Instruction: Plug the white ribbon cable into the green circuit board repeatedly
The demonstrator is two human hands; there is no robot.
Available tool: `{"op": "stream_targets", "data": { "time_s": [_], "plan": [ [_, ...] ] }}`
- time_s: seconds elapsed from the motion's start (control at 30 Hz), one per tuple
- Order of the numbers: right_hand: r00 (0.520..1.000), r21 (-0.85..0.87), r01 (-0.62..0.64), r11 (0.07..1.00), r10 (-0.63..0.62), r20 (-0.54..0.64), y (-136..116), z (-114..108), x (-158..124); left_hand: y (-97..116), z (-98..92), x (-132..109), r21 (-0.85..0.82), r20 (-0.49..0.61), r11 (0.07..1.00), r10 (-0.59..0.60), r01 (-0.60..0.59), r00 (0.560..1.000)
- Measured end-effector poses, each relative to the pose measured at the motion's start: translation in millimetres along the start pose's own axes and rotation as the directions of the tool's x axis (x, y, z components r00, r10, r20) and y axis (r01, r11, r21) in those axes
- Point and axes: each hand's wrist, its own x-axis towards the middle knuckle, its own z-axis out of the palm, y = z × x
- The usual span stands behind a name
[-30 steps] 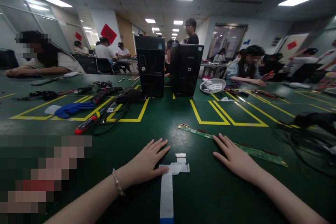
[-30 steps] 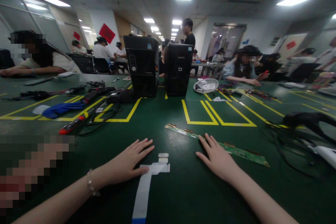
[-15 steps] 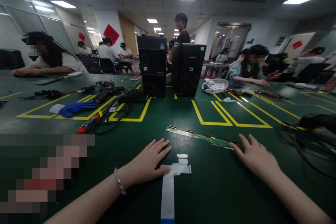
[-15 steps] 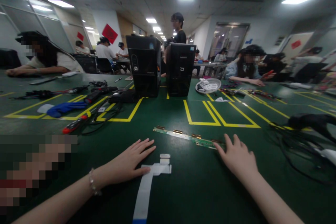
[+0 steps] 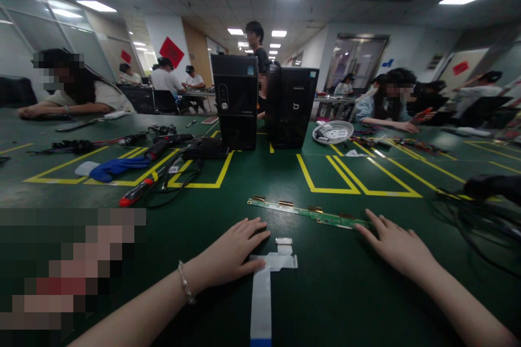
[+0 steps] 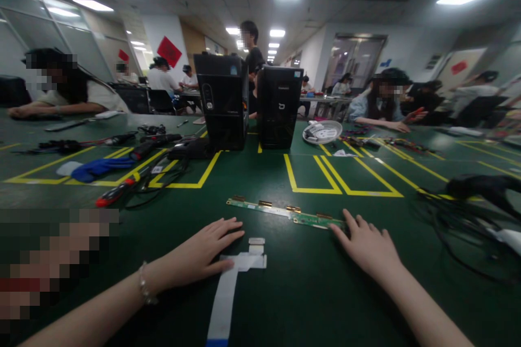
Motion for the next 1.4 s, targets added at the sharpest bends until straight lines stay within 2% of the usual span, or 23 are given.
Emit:
{"op": "stream_targets", "data": {
  "time_s": [0.17,0.3,0.43,0.63,0.97,1.03,1.13,1.2,1.4],
  "plan": [
    [0.976,0.012,0.218,0.976,-0.218,-0.024,-16.5,-3.1,-7.5,12.5,-1.9,2.1,0.018,-0.029,0.993,0.116,-0.116,0.993],
    [0.917,0.091,0.397,0.913,-0.392,-0.069,-28.8,0.4,-11.1,21.7,-1.1,2.6,0.06,-0.031,0.963,0.264,-0.262,0.964],
    [0.854,0.121,0.521,0.845,-0.513,-0.094,-39.6,2.3,-10.9,25.7,2.9,3.5,0.097,-0.019,0.947,0.308,-0.305,0.951],
    [0.78,0.155,0.625,0.765,-0.614,-0.121,-57.5,5.5,-7.9,23.5,7.5,3.7,0.081,-0.036,0.95,0.306,-0.302,0.951],
    [0.746,0.17,0.662,0.73,-0.619,-0.246,-81.5,4.6,-14.3,30.2,5.1,3.2,0.029,-0.041,0.97,0.243,-0.242,0.969],
    [0.698,0.175,0.712,0.68,-0.657,-0.284,-82.2,1.5,-14.5,31.3,4.3,3.6,0.02,-0.029,0.973,0.231,-0.231,0.972],
    [0.587,0.197,0.81,0.553,-0.747,-0.313,-84.6,-4.2,-13.1,34.7,3.0,4.5,-0.017,-0.021,0.976,0.215,-0.215,0.976],
    [0.548,0.234,0.836,0.496,-0.781,-0.301,-87.8,-8.0,-11.5,38.9,2.9,5.2,-0.045,-0.022,0.976,0.21,-0.211,0.977],
    [0.557,0.314,0.818,0.482,-0.801,-0.221,-93.1,-13.8,-8.2,57.0,8.9,6.1,-0.077,0.0,0.985,0.152,-0.152,0.988]
  ]
}}
